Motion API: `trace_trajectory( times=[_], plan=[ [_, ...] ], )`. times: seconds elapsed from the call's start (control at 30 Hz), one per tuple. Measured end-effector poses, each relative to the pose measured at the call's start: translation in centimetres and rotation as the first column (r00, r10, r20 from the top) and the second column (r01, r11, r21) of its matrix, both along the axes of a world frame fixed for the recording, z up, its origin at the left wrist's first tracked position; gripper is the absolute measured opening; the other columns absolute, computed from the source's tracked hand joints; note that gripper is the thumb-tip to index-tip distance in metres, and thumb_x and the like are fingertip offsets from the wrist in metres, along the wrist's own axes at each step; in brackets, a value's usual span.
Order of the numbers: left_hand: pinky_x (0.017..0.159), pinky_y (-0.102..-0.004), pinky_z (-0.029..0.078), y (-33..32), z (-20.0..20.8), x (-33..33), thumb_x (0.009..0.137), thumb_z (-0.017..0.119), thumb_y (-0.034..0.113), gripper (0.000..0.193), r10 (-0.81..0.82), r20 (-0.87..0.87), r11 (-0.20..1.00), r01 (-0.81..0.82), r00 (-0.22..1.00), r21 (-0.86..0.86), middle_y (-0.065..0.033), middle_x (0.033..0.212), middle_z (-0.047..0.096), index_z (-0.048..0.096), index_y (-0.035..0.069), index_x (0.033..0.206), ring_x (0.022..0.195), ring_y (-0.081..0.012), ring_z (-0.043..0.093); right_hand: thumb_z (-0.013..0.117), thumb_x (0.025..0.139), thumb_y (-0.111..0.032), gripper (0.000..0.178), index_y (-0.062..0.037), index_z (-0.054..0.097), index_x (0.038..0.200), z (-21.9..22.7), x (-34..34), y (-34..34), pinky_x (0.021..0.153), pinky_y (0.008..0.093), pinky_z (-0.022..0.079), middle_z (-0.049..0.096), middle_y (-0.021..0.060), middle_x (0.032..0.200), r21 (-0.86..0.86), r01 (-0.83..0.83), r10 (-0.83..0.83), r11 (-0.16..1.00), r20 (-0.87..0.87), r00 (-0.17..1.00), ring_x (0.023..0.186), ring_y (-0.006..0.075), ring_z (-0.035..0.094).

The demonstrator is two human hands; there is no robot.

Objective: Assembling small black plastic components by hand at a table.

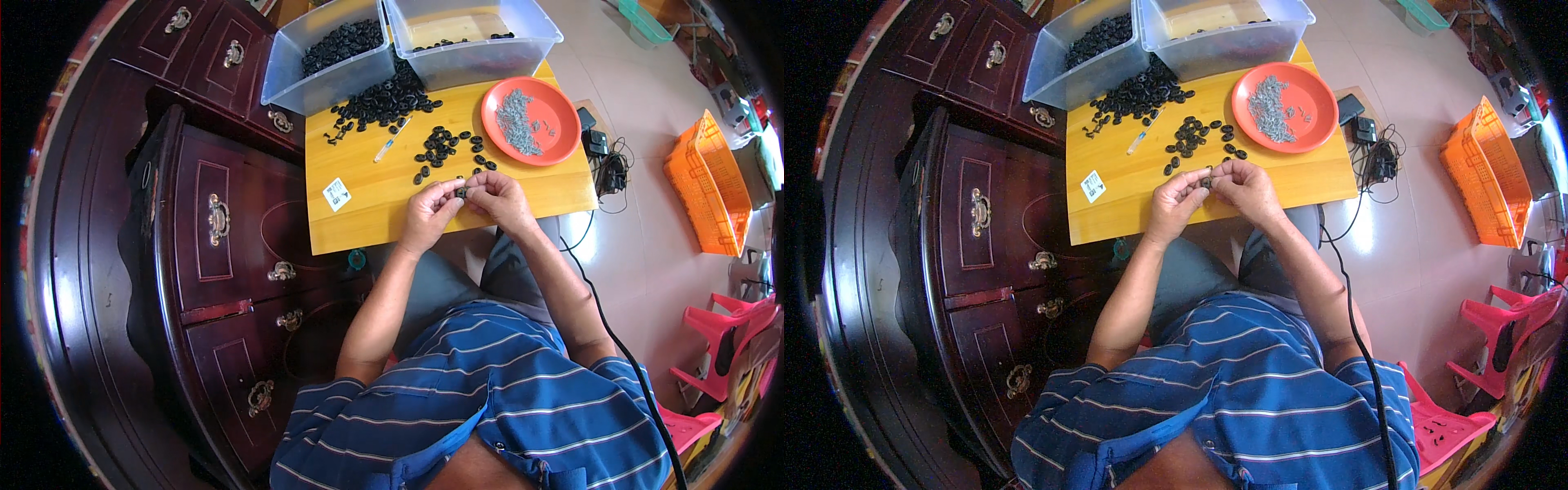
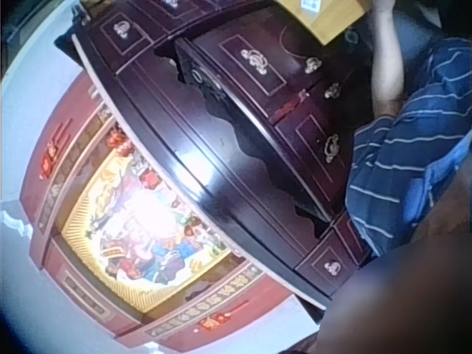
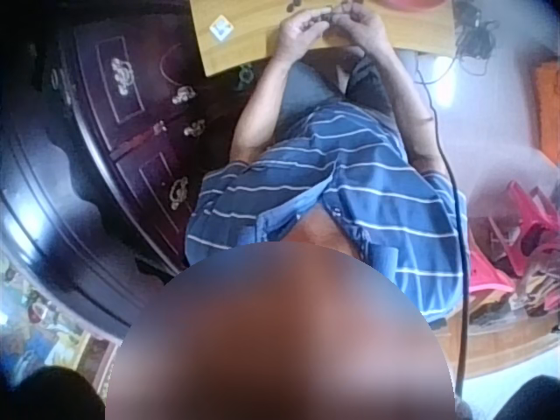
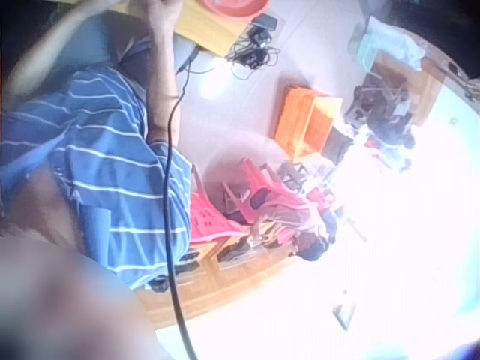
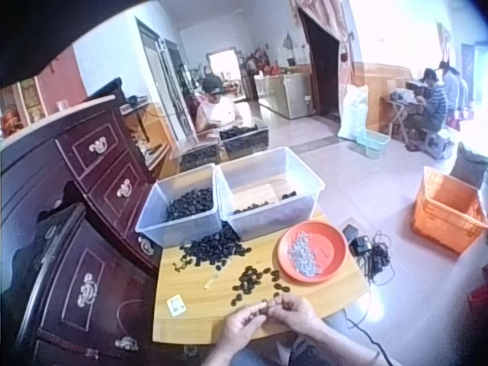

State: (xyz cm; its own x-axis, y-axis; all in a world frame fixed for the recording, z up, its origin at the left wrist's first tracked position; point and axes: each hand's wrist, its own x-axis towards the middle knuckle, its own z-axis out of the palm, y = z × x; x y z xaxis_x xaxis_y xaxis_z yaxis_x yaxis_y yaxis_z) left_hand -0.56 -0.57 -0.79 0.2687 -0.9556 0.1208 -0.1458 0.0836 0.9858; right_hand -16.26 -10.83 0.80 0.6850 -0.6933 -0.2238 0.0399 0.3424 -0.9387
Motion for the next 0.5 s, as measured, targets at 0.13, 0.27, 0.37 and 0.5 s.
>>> trace_trajectory(
  times=[0.13,0.27,0.37,0.5],
  plan=[
    [0.068,-0.0175,0.046,0.07,0.47,-0.16,0.091,0.065,0.002,0.033,-0.001,-0.082,1.0,0.003,0.997,0.021,0.005,0.088,0.057,0.064,0.0,0.124,0.074,-0.0025,0.052,0.065,0.091,-0.006,0.012,-0.001,0.064,0.101,0.24,-0.09,0.03,0.066,0.0222,0.05,0.065,0.0,0.085,0.014,-0.001,0.001,1.0,0.019,1.0,0.073,0.0066,0.059],
    [0.068,-0.0179,0.046,0.14,0.85,-0.25,0.092,0.065,0.004,0.032,0.005,-0.144,0.999,0.001,0.989,0.042,0.005,0.088,0.058,0.064,0.0,0.124,0.074,-0.0026,0.052,0.065,0.091,-0.007,0.012,-0.0011,0.064,0.101,0.41,-0.11,0.29,0.068,0.0224,0.05,0.066,0.0005,0.087,0.011,0.009,-0.009,1.0,0.006,1.0,0.073,0.0071,0.06],
    [0.067,-0.0179,0.046,0.15,0.75,-0.23,0.092,0.065,0.004,0.032,-0.003,-0.135,0.999,0.008,0.991,0.032,0.005,0.088,0.058,0.064,0.0,0.124,0.074,-0.0027,0.052,0.065,0.091,-0.007,0.012,-0.0012,0.064,0.102,0.28,-0.2,0.25,0.069,0.0226,0.051,0.066,0.0009,0.088,0.023,-0.002,0.002,1.0,0.008,1.0,0.075,0.0074,0.06],
    [0.067,-0.0177,0.046,0.11,0.66,-0.24,0.092,0.065,0.003,0.032,-0.006,-0.116,1.0,0.009,0.993,0.027,0.0047,0.088,0.058,0.064,-0.001,0.124,0.074,-0.0028,0.052,0.065,0.091,-0.007,0.013,-0.0011,0.063,0.102,-0.02,-0.23,0.15,0.07,0.023,0.052,0.066,0.0014,0.088,0.02,-0.011,0.011,1.0,0.013,1.0,0.076,0.0078,0.061]
  ],
)
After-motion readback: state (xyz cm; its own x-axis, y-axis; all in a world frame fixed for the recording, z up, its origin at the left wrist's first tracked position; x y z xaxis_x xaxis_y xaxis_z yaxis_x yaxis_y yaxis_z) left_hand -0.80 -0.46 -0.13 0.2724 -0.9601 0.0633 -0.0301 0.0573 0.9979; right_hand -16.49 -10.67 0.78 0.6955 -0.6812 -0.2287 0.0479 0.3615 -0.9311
